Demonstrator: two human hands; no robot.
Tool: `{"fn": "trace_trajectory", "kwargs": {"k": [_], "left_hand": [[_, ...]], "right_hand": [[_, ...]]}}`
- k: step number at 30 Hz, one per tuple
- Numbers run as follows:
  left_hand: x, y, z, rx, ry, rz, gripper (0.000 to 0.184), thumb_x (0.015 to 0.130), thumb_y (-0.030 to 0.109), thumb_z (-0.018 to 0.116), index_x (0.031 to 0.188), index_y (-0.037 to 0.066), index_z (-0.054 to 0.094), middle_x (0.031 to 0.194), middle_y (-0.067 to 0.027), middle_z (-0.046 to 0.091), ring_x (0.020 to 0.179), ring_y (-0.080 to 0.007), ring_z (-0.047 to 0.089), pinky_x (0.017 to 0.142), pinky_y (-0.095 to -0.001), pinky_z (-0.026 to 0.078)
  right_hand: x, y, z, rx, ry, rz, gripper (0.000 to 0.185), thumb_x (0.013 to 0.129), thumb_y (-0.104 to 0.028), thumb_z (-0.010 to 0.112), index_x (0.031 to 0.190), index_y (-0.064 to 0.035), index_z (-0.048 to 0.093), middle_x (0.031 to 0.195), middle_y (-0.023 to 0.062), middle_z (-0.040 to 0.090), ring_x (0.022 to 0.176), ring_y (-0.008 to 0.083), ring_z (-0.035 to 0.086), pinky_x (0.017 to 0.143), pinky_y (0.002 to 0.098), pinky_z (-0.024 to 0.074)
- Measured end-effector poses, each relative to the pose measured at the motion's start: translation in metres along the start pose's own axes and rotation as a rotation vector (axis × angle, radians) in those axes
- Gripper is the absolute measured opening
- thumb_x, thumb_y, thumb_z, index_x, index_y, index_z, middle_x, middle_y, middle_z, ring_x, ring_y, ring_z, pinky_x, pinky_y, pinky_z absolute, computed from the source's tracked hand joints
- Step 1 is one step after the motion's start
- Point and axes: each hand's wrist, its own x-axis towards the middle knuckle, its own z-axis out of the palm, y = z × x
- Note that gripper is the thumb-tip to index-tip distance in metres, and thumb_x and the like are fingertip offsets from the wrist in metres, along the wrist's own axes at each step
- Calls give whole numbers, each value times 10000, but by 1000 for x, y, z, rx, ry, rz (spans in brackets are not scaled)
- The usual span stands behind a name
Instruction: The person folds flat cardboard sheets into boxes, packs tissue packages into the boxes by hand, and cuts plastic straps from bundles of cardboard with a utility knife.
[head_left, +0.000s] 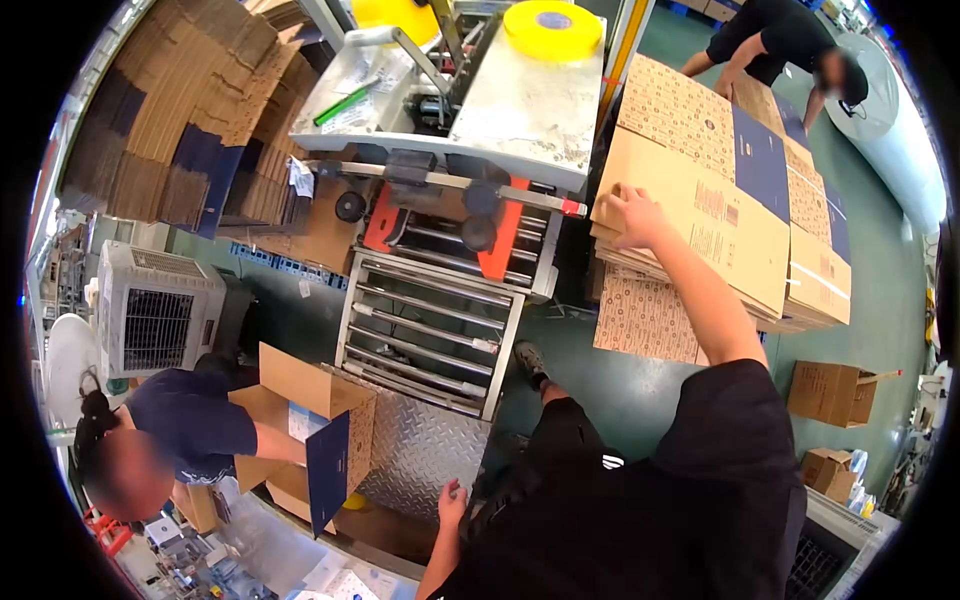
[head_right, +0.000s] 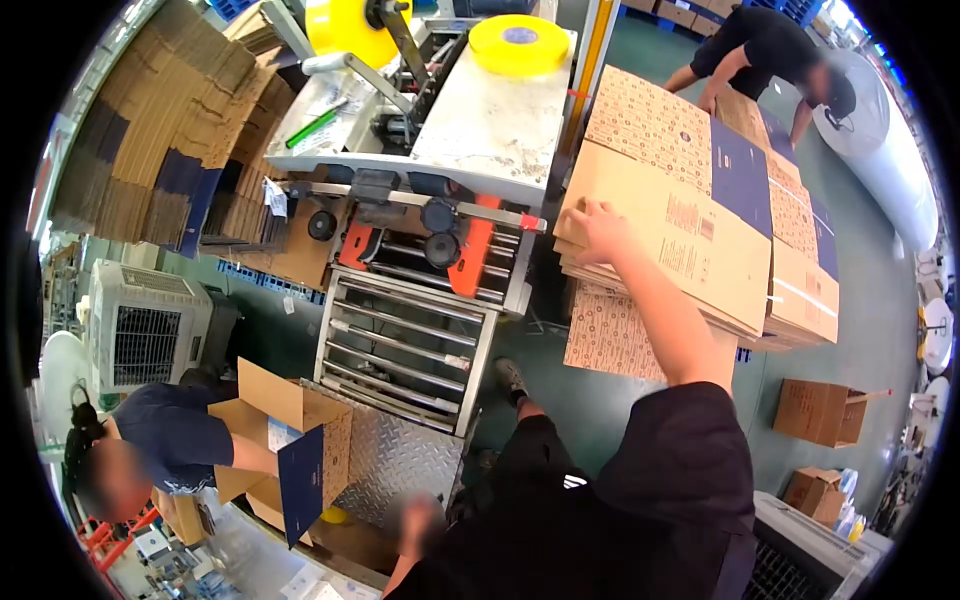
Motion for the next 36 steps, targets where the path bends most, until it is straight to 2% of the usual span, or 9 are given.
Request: {"fn": "trace_trajectory", "kwargs": {"k": [3, 4, 12, 18, 25, 28, 31, 33, 36], "left_hand": [[7, 77, -11, -240, 15, -269, 459, 889, 106, 660, 1339, 37, 606, 1273, -176, 667, 1093, -279, 670, 939, -382, 520], [24, 17, 17, -239, 12, -131, 453, 897, 74, 642, 1347, 41, 600, 1271, -178, 667, 1081, -258, 672, 914, -365, 528], [14, 77, -1, -173, 37, -68, 473, 900, 84, 660, 1366, 54, 586, 1241, -137, 670, 984, -216, 662, 887, -348, 528], [-30, -32, 26, 49, 186, 88, 460, 886, 129, 695, 1328, 30, 613, 1221, -155, 685, 1072, -253, 671, 947, -374, 519], [-53, -55, 51, -28, -10, 84, 436, 918, 147, 677, 1320, -4, 605, 1239, -167, 688, 1129, -262, 661, 981, -392, 515], [-67, 29, 33, -349, 88, 11, 443, 934, 158, 668, 1331, -23, 591, 1257, -172, 680, 1130, -261, 664, 1008, -394, 511], [-27, 60, 26, -479, 82, 278, 528, 941, 248, 681, 1375, -18, 537, 1336, -214, 611, 1223, -323, 610, 1048, -427, 486], [-49, 164, -47, -294, 292, 576, 583, 885, 252, 726, 1378, 7, 534, 1256, -221, 593, 1206, -401, 553, 1028, -451, 454], [-66, 254, -90, -233, 412, 799, 989, 734, 253, 869, 1551, 84, 340, 1530, -214, 378, 1398, -391, 408, 1168, -453, 344]], "right_hand": [[-8, 13, 17, -46, 14, -65, 868, 685, -430, 851, 1454, -293, 473, 1525, 140, 407, 1360, 368, 469, 999, 501, 531], [-9, 9, 9, -40, -26, -47, 847, 704, -440, 841, 1452, -279, 479, 1512, 145, 419, 1349, 370, 478, 990, 497, 538], [-10, 11, 41, -66, 86, -113, 625, 828, -321, 708, 1412, -192, 528, 1475, 153, 474, 1267, 411, 525, 983, 481, 542], [-159, 67, 82, -117, 92, -232, 556, 845, -162, 655, 1389, -176, 539, 1482, 171, 498, 1275, 388, 558, 1009, 462, 538], [-231, 114, 21, -68, 737, 104, 464, 832, -10, 536, 1235, -182, 689, 1128, 130, 730, 966, 322, 716, 826, 426, 581], [-313, 193, -52, -15, 977, 46, 530, 830, 63, 502, 1305, -94, 678, 1217, 153, 722, 1124, 278, 691, 968, 366, 534], [-415, 209, -147, 194, 1275, -327, 398, 973, -8, 536, 1363, 32, 606, 1270, 186, 694, 1132, 278, 679, 1004, 364, 532], [-466, 124, -195, 63, 1376, -353, 316, 1015, -48, 572, 1303, 62, 639, 1287, 189, 684, 1123, 282, 679, 980, 366, 546], [-519, -42, -227, -127, 1396, -377, 268, 1047, -64, 558, 1247, 83, 656, 1247, 164, 703, 1091, 287, 686, 961, 371, 545]]}}
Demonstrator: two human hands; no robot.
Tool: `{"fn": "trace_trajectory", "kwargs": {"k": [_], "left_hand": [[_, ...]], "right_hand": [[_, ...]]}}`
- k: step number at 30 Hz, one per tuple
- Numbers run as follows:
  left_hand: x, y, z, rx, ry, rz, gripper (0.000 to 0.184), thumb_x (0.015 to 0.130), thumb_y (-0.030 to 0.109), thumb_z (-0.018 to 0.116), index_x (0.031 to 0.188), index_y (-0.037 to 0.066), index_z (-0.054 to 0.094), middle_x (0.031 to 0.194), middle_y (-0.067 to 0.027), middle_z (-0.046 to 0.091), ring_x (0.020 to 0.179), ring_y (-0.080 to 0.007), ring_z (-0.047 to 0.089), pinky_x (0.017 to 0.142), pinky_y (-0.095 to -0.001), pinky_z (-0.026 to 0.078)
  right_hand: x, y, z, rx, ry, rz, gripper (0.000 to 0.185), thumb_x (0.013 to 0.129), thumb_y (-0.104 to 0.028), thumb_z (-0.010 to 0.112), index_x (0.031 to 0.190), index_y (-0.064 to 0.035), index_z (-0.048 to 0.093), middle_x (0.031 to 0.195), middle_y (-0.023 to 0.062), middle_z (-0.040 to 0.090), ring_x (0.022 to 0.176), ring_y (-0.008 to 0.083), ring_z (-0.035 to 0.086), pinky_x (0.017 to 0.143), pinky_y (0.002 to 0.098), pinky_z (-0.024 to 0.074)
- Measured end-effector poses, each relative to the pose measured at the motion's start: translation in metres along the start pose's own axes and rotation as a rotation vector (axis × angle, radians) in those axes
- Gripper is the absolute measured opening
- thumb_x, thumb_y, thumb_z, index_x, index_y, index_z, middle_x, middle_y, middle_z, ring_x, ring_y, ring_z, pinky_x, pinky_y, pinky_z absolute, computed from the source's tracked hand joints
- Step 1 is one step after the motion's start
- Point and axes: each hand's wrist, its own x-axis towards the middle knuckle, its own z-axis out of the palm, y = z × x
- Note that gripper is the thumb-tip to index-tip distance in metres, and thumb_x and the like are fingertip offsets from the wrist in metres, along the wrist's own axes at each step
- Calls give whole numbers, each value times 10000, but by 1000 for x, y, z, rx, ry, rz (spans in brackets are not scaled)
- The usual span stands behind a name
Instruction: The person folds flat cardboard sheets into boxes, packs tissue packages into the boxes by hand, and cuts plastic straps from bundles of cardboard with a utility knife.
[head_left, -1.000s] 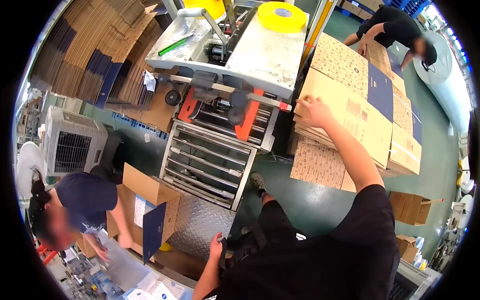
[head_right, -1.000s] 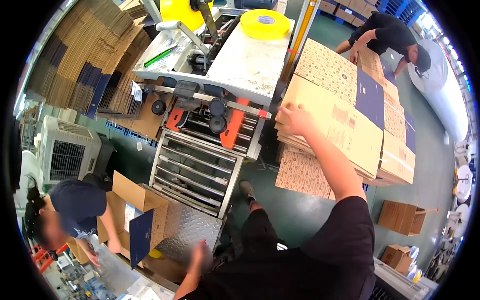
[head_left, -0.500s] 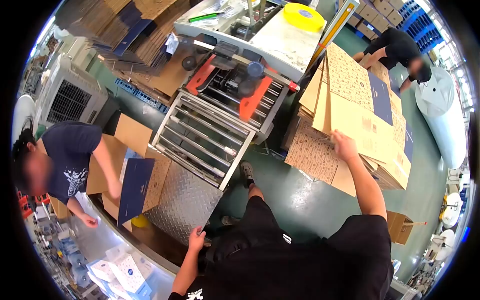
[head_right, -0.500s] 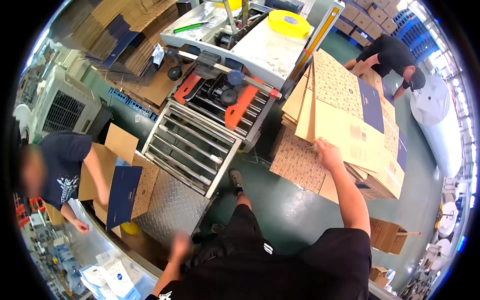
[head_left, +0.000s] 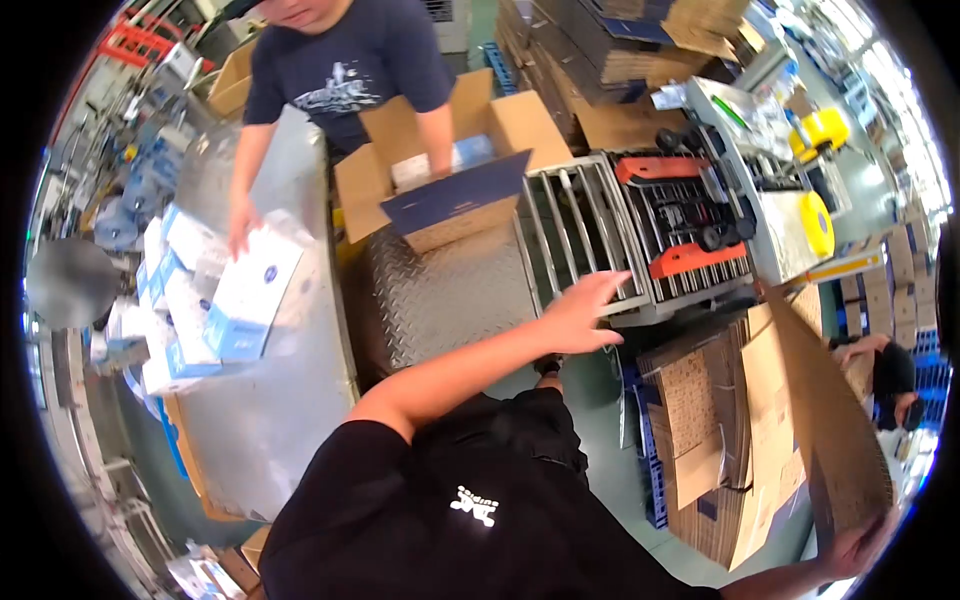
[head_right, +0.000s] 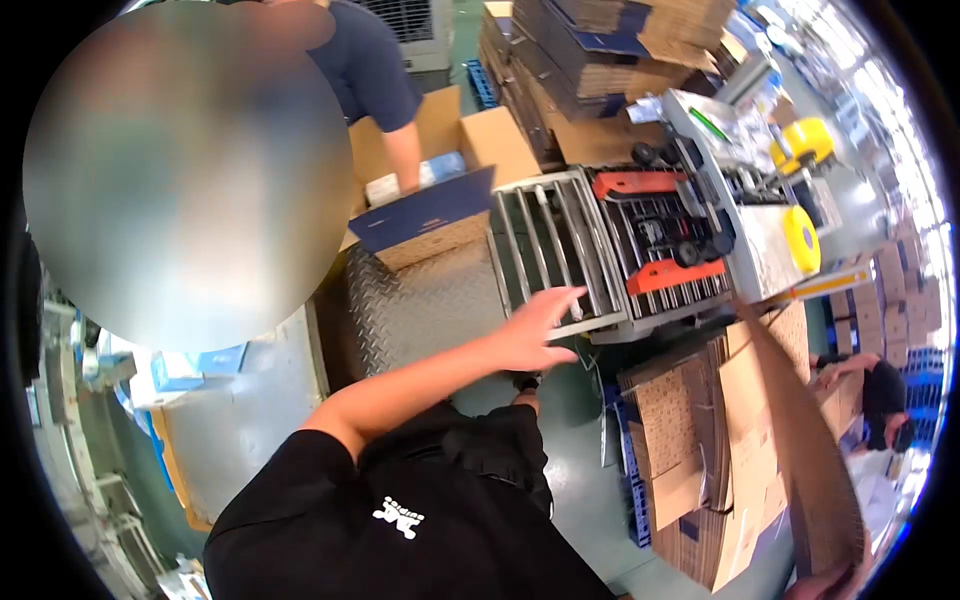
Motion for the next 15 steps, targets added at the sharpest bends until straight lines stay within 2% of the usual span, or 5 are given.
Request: {"fn": "trace_trajectory", "kwargs": {"k": [4, 6, 8, 10, 15], "left_hand": [[2, 68, -23, 215, 87, 258, 1227, 600, 313, 926, 1598, 91, 248, 1595, -196, 320, 1483, -354, 310, 1207, -479, 251], [-21, 69, -39, 239, -16, 248, 562, 715, 204, 839, 1225, 111, 621, 1069, -75, 688, 1083, -294, 640, 1003, -480, 434], [-56, 71, -64, 202, 224, 145, 199, 752, 114, 786, 912, 100, 669, 799, -43, 655, 827, -295, 650, 785, -447, 504], [-84, 83, -117, 205, 486, 149, 132, 749, 83, 780, 844, 97, 688, 831, -61, 661, 816, -289, 646, 663, -403, 515], [-148, 102, -209, 492, 651, -32, 150, 752, 126, 801, 857, 111, 695, 861, -20, 664, 886, -247, 631, 893, -424, 461]], "right_hand": [[59, -136, 9, 442, -222, -245, 211, 1029, -38, 527, 1147, 91, 644, 1043, 195, 696, 933, 341, 669, 878, 392, 528], [81, -173, 17, 662, -210, -499, 201, 1020, -62, 543, 1095, 100, 635, 967, 207, 672, 808, 334, 620, 790, 398, 496], [88, -168, 46, 799, -188, -556, 239, 1034, -119, 544, 1078, 104, 617, 976, 192, 656, 813, 307, 577, 787, 386, 454], [79, -137, 87, 1037, -166, -220, 256, 1040, -151, 548, 1096, 92, 605, 989, 165, 634, 891, 287, 566, 822, 377, 442], [84, -210, 159, 1041, -736, -201, 204, 870, 7, 648, 1072, 20, 675, 1006, 126, 702, 959, 231, 659, 914, 344, 507]]}}
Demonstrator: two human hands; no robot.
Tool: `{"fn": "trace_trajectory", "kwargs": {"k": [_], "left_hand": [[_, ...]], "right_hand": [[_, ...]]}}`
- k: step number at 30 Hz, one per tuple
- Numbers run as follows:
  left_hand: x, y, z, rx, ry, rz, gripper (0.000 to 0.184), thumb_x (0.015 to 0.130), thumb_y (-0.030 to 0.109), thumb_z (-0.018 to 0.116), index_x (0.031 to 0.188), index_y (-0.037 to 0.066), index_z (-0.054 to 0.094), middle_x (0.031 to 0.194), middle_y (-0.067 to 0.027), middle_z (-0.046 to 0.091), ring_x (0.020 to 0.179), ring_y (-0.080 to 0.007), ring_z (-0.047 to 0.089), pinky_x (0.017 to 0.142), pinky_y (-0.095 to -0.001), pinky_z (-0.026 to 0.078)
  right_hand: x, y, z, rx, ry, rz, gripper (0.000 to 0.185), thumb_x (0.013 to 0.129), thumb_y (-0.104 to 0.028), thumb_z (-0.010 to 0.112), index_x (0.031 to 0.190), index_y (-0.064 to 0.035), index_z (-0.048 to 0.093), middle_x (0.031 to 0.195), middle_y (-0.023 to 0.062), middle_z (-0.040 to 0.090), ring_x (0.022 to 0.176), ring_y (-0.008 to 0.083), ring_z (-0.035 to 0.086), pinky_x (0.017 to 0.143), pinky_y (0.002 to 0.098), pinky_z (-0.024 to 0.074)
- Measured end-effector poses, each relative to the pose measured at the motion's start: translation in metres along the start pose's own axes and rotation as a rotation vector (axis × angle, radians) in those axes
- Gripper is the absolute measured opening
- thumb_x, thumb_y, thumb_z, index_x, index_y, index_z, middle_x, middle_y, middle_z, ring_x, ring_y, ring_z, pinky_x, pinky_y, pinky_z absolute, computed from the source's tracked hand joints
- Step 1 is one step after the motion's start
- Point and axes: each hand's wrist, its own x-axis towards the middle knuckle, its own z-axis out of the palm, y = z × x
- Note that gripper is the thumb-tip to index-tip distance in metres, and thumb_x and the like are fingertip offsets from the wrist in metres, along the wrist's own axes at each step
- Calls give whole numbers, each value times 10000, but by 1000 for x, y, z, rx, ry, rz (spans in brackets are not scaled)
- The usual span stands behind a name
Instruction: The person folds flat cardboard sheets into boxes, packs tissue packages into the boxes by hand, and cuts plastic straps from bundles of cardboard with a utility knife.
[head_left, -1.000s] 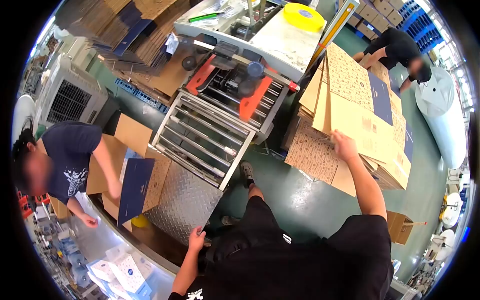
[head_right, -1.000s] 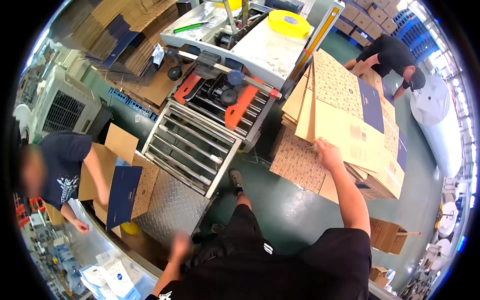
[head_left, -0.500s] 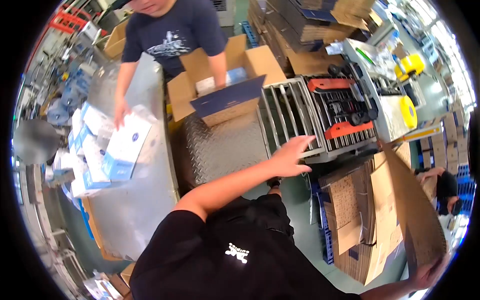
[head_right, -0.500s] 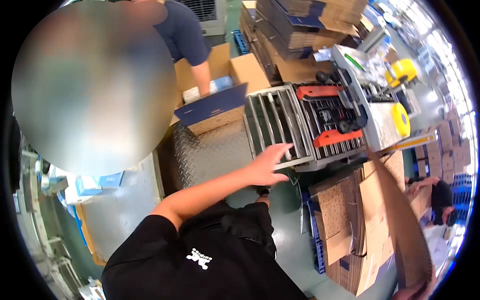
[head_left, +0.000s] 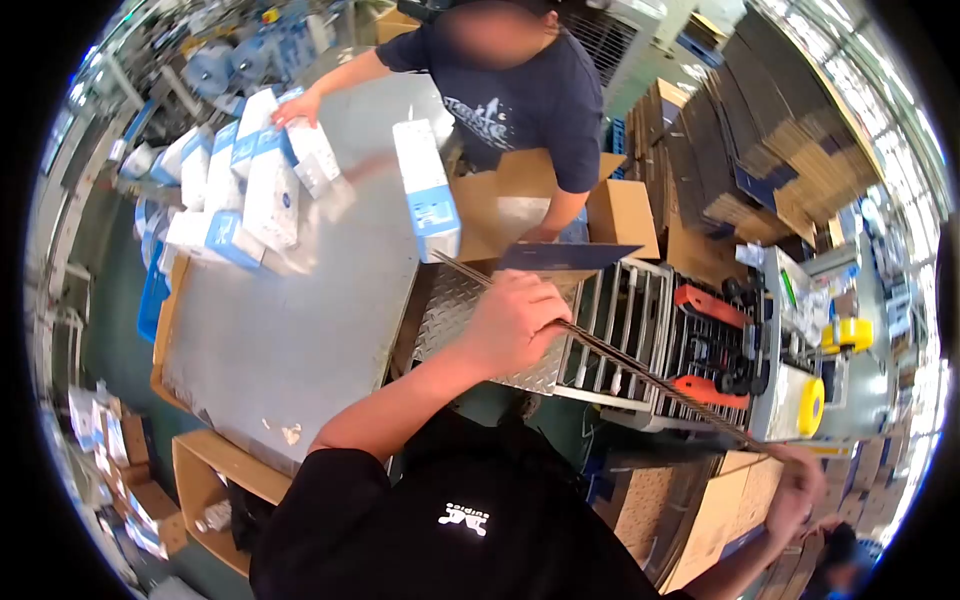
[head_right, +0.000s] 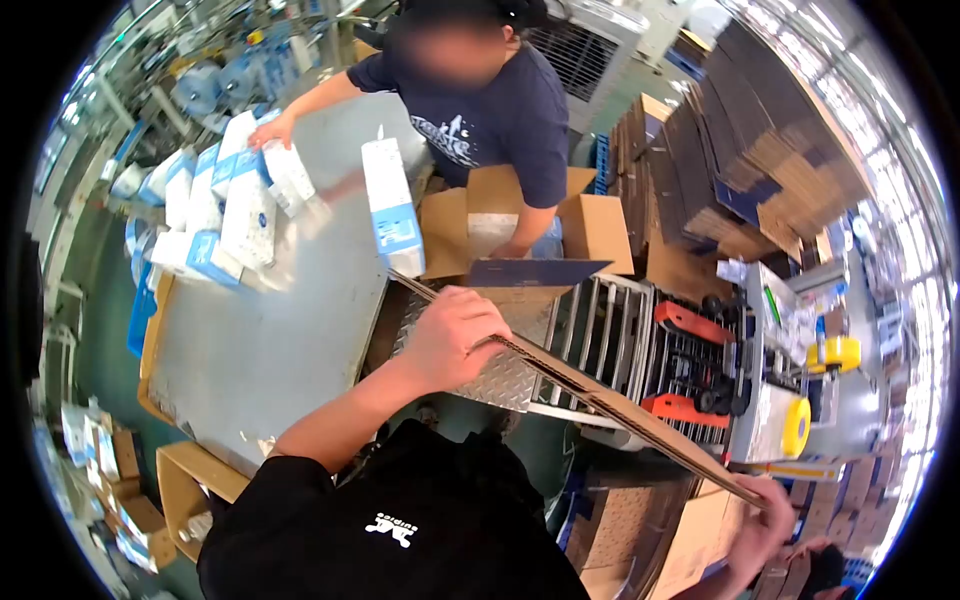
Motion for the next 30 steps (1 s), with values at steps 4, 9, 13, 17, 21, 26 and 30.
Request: {"fn": "trace_trajectory", "kwargs": {"k": [4, 9, 13, 17, 21, 26, 30], "left_hand": [[-44, -84, 60, 394, 92, -94, 183, 762, 210, 794, 888, 157, 673, 922, 38, 614, 1060, -180, 549, 1044, -503, 304], [-38, -85, 61, 471, 49, -34, 228, 748, 236, 796, 864, 179, 609, 916, 51, 554, 1023, -164, 543, 1028, -496, 302], [-30, -59, 8, 517, 2, -42, 245, 744, 292, 801, 843, 172, 613, 911, 61, 559, 1025, -159, 550, 1015, -508, 294], [-54, -95, 5, 365, 84, -175, 349, 728, 456, 815, 832, 163, 656, 1073, -1, 631, 1199, -229, 537, 1090, -554, 230], [-76, -110, 37, 501, 277, -292, 467, 769, 502, 799, 1015, 126, 673, 1476, -158, 471, 1415, -359, 345, 1162, -580, 155], [-85, -98, 66, 184, 761, -648, 1146, 762, 300, 839, 1587, 4, 100, 1643, -274, 6, 1509, -399, 137, 1225, -540, 126], [-98, -95, 49, 10, 634, -792, 1163, 745, 94, 756, 1601, -24, -22, 1651, -272, 52, 1541, -417, 98, 1250, -478, 134]], "right_hand": [[26, 72, 150, -334, -662, 264, 709, 688, -132, 865, 1340, -66, 596, 1230, 203, 695, 1118, 361, 680, 978, 464, 533], [50, 51, 250, -313, -493, -218, 483, 691, -178, 860, 1145, -101, 711, 1106, 143, 662, 1052, 369, 613, 915, 438, 504], [69, -26, 217, -111, -351, -424, 529, 642, -296, 899, 1076, -72, 697, 1133, 118, 659, 1068, 331, 607, 955, 472, 453], [103, -75, 233, -368, -574, -334, 852, 640, -398, 910, 1362, -82, 584, 1372, 161, 576, 1293, 341, 517, 1122, 516, 335], [109, -8, 285, 128, -1195, 73, 753, 721, -346, 881, 1346, -17, 619, 1192, 118, 699, 1119, 264, 652, 1017, 387, 477], [140, 45, 305, 775, -1145, 327, 785, 780, -320, 861, 1437, -23, 551, 1323, 104, 646, 1201, 192, 596, 1055, 346, 454], [145, 50, 291, 320, -897, 145, 676, 808, -315, 821, 1389, -48, 601, 1058, 141, 746, 951, 238, 714, 866, 374, 558]]}}
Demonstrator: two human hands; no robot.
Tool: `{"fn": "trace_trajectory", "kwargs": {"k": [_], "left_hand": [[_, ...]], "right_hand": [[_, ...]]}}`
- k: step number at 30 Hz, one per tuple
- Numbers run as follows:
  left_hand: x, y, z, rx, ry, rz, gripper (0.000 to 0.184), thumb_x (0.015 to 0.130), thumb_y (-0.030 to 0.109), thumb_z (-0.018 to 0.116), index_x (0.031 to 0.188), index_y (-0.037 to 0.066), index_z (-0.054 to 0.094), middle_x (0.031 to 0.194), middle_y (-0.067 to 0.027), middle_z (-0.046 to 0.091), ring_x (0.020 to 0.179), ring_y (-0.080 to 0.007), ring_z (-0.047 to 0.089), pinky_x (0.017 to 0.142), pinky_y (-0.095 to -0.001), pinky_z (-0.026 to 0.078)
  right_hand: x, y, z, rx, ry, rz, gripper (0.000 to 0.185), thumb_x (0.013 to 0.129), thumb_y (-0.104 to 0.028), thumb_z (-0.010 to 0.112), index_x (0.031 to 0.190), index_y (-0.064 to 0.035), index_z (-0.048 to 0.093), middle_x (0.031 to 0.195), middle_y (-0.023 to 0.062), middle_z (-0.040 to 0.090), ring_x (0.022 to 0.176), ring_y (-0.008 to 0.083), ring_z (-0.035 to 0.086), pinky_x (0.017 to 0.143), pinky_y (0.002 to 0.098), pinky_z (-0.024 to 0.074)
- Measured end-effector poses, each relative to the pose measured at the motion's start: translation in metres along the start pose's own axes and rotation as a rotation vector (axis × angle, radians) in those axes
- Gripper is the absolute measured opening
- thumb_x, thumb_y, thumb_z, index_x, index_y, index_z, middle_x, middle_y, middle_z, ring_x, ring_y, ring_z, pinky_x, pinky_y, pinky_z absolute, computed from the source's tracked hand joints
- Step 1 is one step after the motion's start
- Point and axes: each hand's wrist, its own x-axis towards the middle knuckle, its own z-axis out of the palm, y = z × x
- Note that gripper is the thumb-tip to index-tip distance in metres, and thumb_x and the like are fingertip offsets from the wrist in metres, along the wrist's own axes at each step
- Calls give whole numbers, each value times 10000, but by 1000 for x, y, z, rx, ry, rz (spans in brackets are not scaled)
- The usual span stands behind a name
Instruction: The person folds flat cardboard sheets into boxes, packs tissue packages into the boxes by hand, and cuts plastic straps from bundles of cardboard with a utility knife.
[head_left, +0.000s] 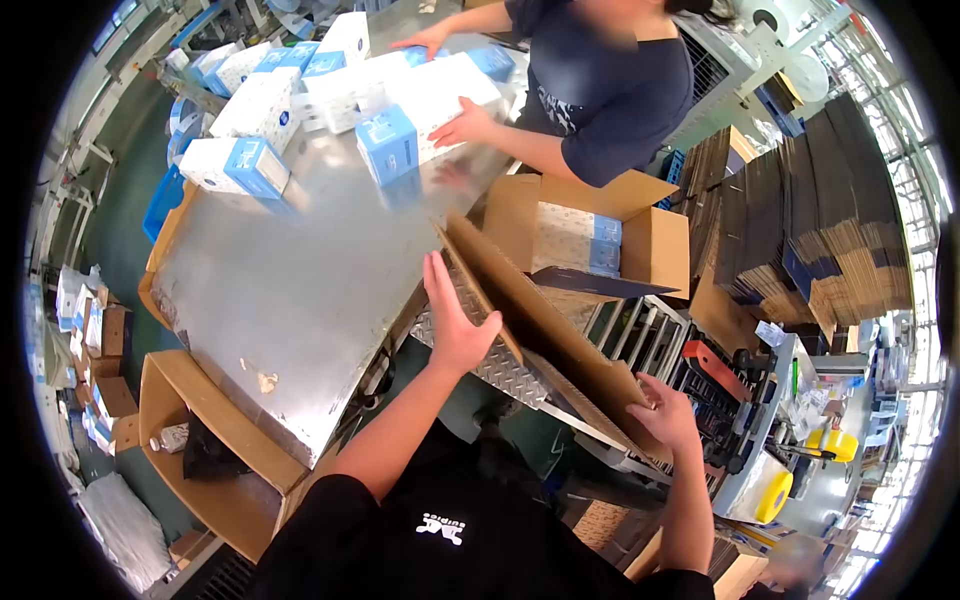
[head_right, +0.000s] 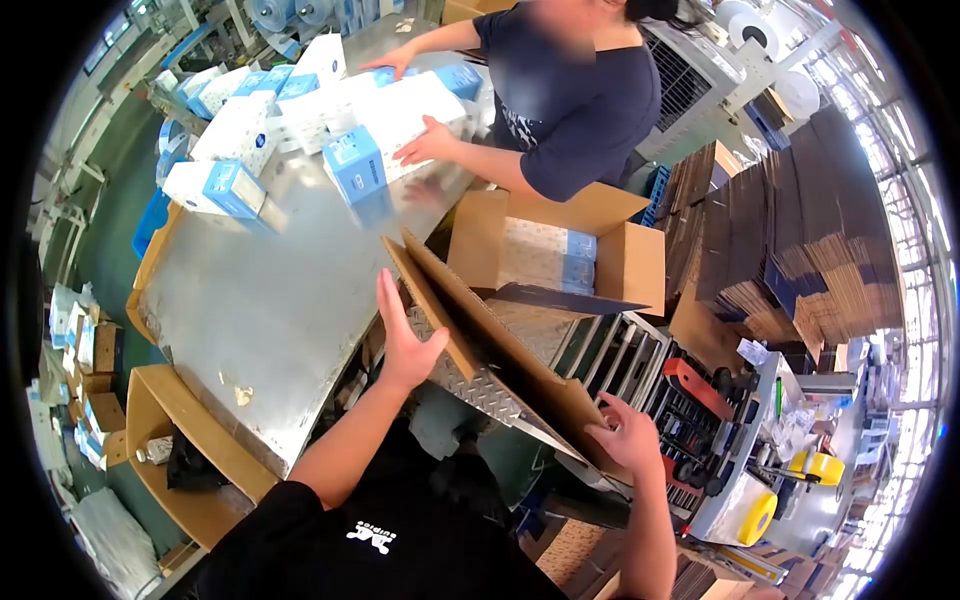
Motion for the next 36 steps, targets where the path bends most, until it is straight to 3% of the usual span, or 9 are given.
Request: {"fn": "trace_trajectory", "kwargs": {"k": [2, 7, 13, 16, 20, 23, 27, 33, 36], "left_hand": [[13, 8, -8, -78, -154, -39, 1057, 740, 69, 697, 1590, -41, 78, 1633, -299, 160, 1523, -424, 204, 1238, -455, 218], [35, 78, -24, 220, -376, -220, 1015, 722, 14, 660, 1574, -54, 113, 1578, -346, 265, 1379, -453, 443, 1138, -448, 406], [-65, 135, -2, 914, -1479, 469, 899, 885, 231, 612, 1584, -63, 130, 1660, -295, 126, 1530, -412, 226, 1164, -605, 302], [-113, 72, 72, 648, -1299, 557, 894, 950, 512, 551, 1597, -3, 212, 1678, -250, 133, 1564, -383, 133, 1195, -669, 163], [-99, 17, 108, 858, -1262, 812, 826, 875, 676, 563, 1498, 139, 498, 1657, -130, 277, 1564, -323, 145, 1201, -690, 51], [-86, 39, 111, 1020, -1278, 868, 851, 796, 659, 654, 1447, 123, 540, 1624, -84, 347, 1537, -281, 203, 1211, -651, 117], [-43, 128, 154, 454, -781, 1342, 840, 766, 501, 773, 1439, 82, 495, 1582, -104, 401, 1482, -236, 301, 1180, -533, 266], [-52, 127, 167, 621, -1219, 966, 869, 793, 453, 781, 1450, -11, 451, 1515, -201, 455, 1424, -357, 407, 1167, -497, 311], [-67, 58, 114, 445, -1355, 737, 754, 811, 297, 746, 1453, 33, 454, 1530, -234, 426, 1462, -392, 357, 1197, -496, 288]], "right_hand": [[-25, -28, -12, -700, 37, 16, 664, 861, -287, 754, 1446, -63, 533, 779, 155, 722, 703, 338, 711, 672, 432, 565], [-84, -55, -4, -899, 179, 71, 819, 893, -215, 664, 1568, -10, 248, 709, 204, 685, 649, 407, 678, 605, 494, 532], [-69, 6, -3, -613, 215, 312, 834, 919, -289, 614, 1494, 161, 212, 912, 331, 688, 874, 489, 682, 798, 530, 555], [-7, 81, 47, -644, -81, 241, 601, 949, -427, 643, 1288, 68, 601, 1083, 301, 700, 1014, 432, 694, 925, 494, 537], [-41, 143, 27, 308, -735, 358, 716, 953, -344, 683, 1522, -13, 401, 1337, 202, 631, 1211, 344, 616, 1035, 449, 478], [-125, 91, 39, 111, -862, -347, 813, 856, -256, 813, 1533, -45, 415, 1419, 168, 572, 1300, 303, 546, 1094, 413, 429], [-157, 87, 61, -105, -552, -309, 836, 736, -306, 867, 1453, -72, 507, 1427, 162, 566, 1305, 325, 542, 1090, 452, 430], [-128, 146, 87, -418, 633, 201, 877, 621, -214, 930, 1368, -10, 519, 1441, 273, 461, 1231, 427, 552, 1061, 482, 451], [-118, 135, 98, 505, 505, 349, 1033, 703, -176, 885, 1534, 1, 297, 1376, 247, 564, 1245, 355, 585, 1062, 409, 472]]}}
